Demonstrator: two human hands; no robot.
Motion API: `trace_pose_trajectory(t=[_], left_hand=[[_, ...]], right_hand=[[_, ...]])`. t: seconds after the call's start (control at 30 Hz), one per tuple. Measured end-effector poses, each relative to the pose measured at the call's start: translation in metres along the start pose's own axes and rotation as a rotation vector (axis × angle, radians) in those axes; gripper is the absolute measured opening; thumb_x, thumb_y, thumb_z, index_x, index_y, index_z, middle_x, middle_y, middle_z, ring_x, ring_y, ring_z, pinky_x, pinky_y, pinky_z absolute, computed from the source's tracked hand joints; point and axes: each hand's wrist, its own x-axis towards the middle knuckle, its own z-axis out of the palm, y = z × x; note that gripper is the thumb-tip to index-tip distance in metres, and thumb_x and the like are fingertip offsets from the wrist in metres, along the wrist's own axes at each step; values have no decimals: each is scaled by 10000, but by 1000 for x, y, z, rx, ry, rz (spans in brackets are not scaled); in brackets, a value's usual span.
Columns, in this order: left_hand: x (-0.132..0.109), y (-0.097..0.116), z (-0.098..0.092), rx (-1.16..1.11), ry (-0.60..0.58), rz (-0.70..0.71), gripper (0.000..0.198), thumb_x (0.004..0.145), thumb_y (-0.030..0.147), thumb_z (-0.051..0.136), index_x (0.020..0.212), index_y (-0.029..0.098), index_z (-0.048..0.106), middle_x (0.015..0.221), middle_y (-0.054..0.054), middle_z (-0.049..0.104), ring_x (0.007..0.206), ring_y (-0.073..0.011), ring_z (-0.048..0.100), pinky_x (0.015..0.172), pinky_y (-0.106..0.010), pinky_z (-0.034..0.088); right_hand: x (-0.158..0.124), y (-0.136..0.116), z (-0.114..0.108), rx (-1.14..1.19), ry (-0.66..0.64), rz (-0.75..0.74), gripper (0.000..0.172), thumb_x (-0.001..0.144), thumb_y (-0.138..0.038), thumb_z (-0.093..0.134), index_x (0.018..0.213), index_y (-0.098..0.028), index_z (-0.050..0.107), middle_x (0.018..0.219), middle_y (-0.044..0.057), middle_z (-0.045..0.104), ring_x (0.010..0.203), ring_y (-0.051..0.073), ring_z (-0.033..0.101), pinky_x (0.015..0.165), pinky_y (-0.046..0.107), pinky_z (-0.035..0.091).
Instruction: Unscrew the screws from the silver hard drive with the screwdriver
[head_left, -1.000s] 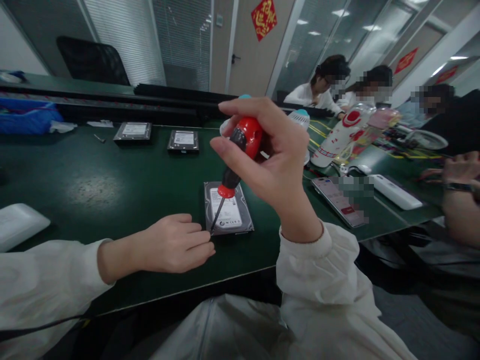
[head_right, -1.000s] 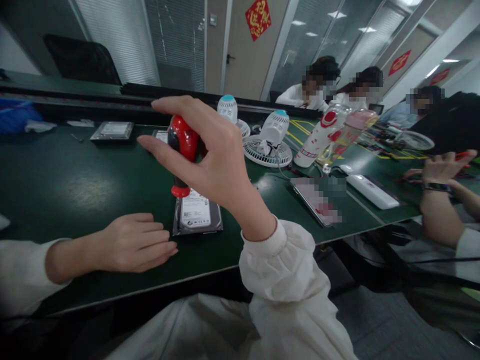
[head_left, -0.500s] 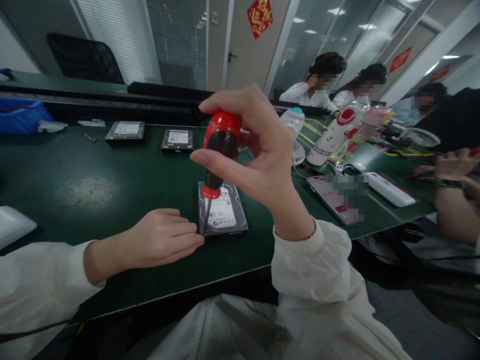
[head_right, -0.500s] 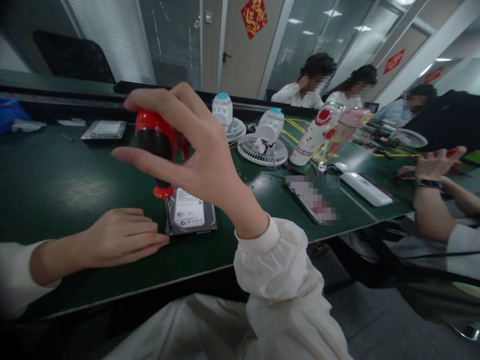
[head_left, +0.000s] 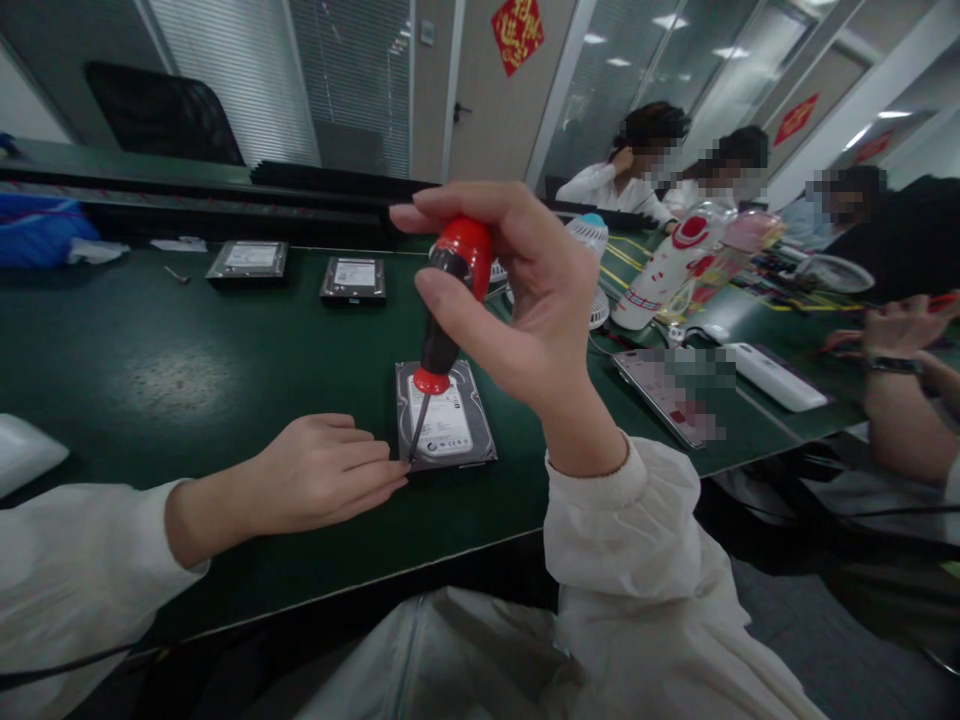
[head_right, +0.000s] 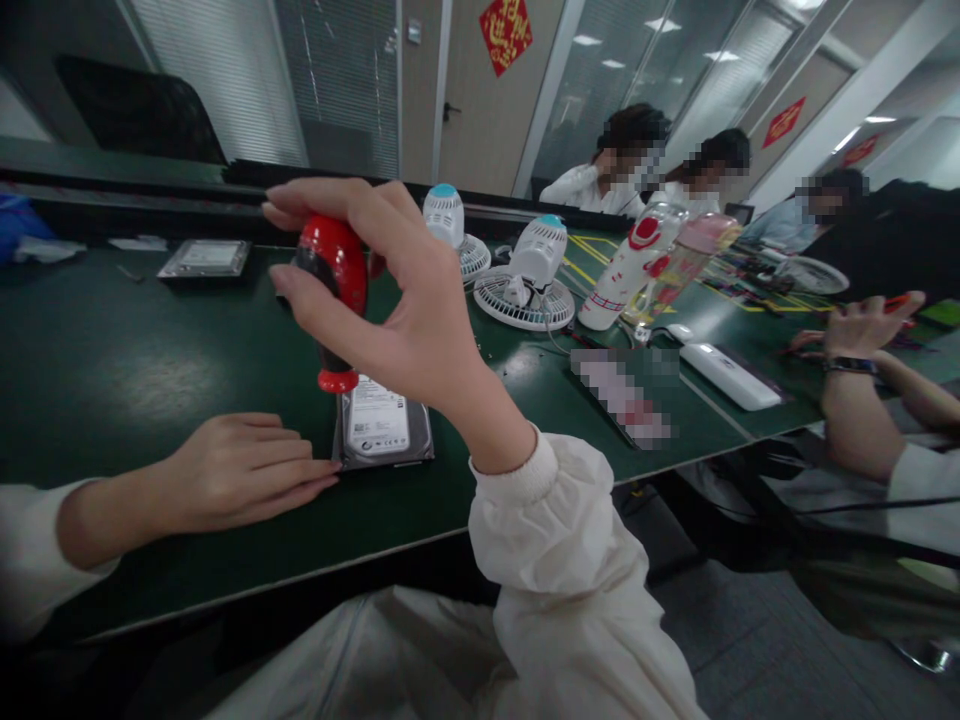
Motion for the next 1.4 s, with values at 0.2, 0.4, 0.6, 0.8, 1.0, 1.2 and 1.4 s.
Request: trace_pose_trajectory(t=[0.2,0.4,0.6,0.8,1.0,1.2,1.4], left_hand=[[-1,0,1,-29,-33,-15,110,958,185,562,990,154,662,726,19,668,586,-115,572,565,-304,372],[-1,0,1,-29,-25,-20,113,958,183,557,966,154,666,707,22,660,569,-114,559,552,-302,355],[-1,0,2,-37,-30,-25,109,951,177,562,977,156,666,717,15,668,582,-114,573,559,-290,367],[0,1,1,-29,-29,-28,107,948,183,566,976,154,665,724,18,670,586,-114,580,555,-296,379],[0,1,0,-26,-17,-29,112,949,192,562,969,159,668,716,15,670,589,-114,588,549,-284,381],[1,1,0,-22,-19,-36,133,968,198,542,968,162,671,716,20,675,583,-112,576,556,-297,379],[-1,1,1,-43,-28,-48,122,963,194,557,974,152,671,713,17,664,580,-119,564,559,-308,363]], right_hand=[[5,-2,-5,223,-164,-3,392,929,-245,437,1282,-113,548,1403,128,562,1389,207,501,1222,367,396],[1,5,8,59,45,-2,360,873,-477,603,1156,-287,487,1216,-2,595,1001,135,685,905,315,591],[0,0,9,197,-34,-81,315,918,-386,540,1211,-269,538,1256,25,599,1163,180,642,974,356,566],[2,-19,3,9,22,3,238,864,-355,654,1081,-271,603,1175,-7,646,1096,152,632,957,317,572],[1,-10,7,149,-39,-81,296,938,-381,510,1215,-286,546,1281,6,605,1180,164,628,973,340,574],[1,-15,7,39,20,-16,200,904,-348,578,1079,-253,587,1147,8,637,1075,138,633,878,283,582],[1,-12,9,0,46,-44,234,907,-417,550,1094,-279,526,1137,9,598,996,137,629,862,286,572]])
